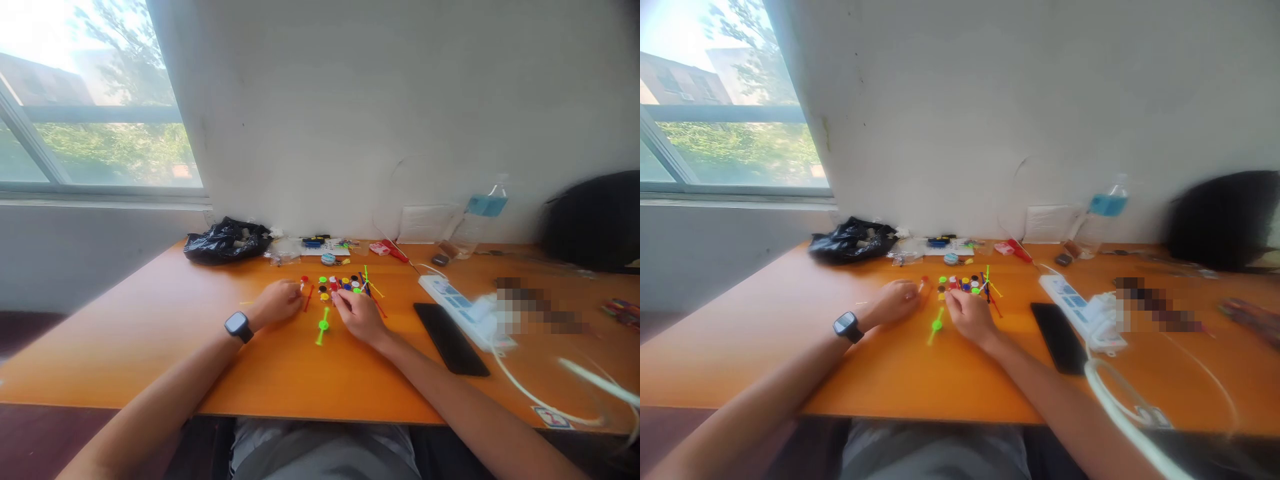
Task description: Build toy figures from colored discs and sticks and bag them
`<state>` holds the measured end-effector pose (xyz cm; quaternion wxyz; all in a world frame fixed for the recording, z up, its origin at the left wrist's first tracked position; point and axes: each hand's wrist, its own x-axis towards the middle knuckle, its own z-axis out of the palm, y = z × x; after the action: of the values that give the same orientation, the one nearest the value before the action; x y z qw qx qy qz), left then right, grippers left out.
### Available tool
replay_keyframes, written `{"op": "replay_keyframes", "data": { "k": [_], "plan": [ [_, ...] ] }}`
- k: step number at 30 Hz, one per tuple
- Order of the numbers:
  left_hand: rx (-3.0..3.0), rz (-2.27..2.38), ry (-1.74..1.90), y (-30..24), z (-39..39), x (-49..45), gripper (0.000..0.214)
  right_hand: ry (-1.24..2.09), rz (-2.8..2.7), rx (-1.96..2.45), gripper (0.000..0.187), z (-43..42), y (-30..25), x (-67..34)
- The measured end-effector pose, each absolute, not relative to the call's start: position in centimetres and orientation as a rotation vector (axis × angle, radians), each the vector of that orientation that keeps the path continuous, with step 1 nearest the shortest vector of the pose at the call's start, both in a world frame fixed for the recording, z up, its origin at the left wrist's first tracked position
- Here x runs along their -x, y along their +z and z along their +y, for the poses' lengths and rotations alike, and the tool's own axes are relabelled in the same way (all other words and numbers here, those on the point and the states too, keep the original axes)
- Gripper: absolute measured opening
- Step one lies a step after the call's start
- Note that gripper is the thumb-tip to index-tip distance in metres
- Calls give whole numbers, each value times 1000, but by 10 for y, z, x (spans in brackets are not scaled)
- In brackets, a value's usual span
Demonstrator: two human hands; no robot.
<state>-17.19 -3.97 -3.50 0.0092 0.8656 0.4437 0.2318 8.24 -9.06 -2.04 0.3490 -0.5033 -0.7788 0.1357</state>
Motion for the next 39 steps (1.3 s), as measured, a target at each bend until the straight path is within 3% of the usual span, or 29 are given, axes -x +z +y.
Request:
{"op": "replay_keyframes", "data": {
  "k": [14, 25, 31, 39],
  "plan": [
    [-2707, 1412, 824, -38, -41, 164, 30, 350, -2012, 1279, 45, -88, -22, -82],
    [-2697, 1144, 1388, -39, -36, 163, 24, 392, -1957, 1219, 36, -85, -24, -82],
    [-2675, 849, 1581, -33, -56, 148, 28, 698, -1876, 1010, 31, -82, -29, -79],
    [-2701, 661, 1467, -30, -77, 137, 31, 1034, -1715, 864, 35, -77, -33, -75]
  ]
}}
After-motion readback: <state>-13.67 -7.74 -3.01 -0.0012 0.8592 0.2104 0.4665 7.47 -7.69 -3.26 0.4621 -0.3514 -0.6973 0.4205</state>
